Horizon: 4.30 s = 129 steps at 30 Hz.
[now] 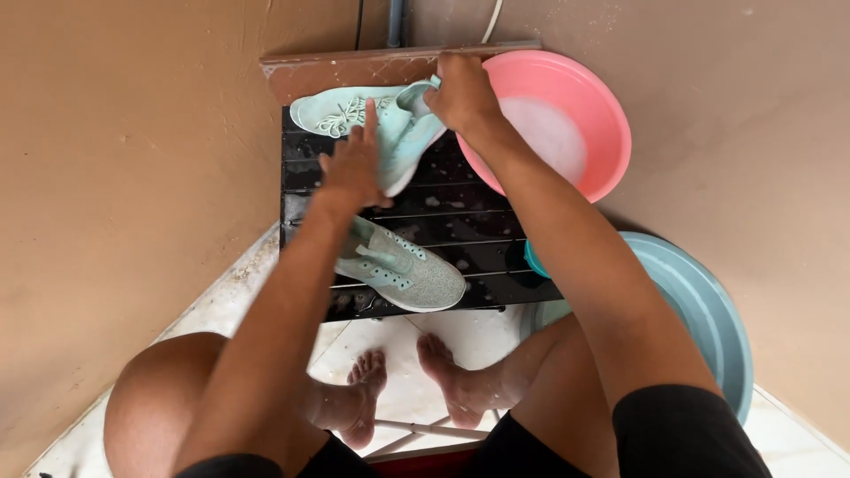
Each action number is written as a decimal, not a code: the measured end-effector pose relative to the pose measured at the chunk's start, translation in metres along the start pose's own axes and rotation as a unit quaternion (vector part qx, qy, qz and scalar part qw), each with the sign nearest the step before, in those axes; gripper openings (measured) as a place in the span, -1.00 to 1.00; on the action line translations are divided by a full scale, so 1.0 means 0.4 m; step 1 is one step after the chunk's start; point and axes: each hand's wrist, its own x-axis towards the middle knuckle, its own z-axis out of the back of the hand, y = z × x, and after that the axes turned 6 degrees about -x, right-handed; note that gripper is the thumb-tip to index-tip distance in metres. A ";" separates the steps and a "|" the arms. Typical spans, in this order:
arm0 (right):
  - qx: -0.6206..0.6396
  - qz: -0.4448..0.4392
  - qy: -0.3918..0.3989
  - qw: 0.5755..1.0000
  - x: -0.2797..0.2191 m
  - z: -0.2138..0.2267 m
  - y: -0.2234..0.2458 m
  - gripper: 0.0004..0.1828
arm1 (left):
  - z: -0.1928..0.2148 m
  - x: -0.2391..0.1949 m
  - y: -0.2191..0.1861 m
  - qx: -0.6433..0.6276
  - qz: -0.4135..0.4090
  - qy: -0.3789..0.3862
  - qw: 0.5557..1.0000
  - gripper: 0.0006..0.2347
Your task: The person washes a pair of light-colored sneakers by hand. They pour water from a small cup onto the shoes, scrub the soles and uppers with a brush, and rinse them repeatedly. The shoes are placed on a small black table during the process.
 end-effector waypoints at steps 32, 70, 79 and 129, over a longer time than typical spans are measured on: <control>0.050 -0.029 0.209 0.976 -0.410 0.375 0.108 -0.08 | 0.129 -0.199 -0.025 0.149 -0.167 -0.016 0.974 -0.11; -0.098 -0.135 0.129 0.978 -0.303 -0.002 -0.316 -0.33 | -0.353 -0.205 0.009 0.193 -0.287 0.093 0.934 -0.24; 0.054 -0.241 0.137 0.959 -0.271 -0.010 -0.291 -0.45 | -0.315 -0.238 -0.026 0.405 -0.247 0.167 0.864 0.27; 0.060 -0.223 -0.025 0.973 -0.353 0.154 -0.154 -0.44 | -0.011 -0.273 -0.055 -0.656 -0.143 -0.167 0.722 -0.60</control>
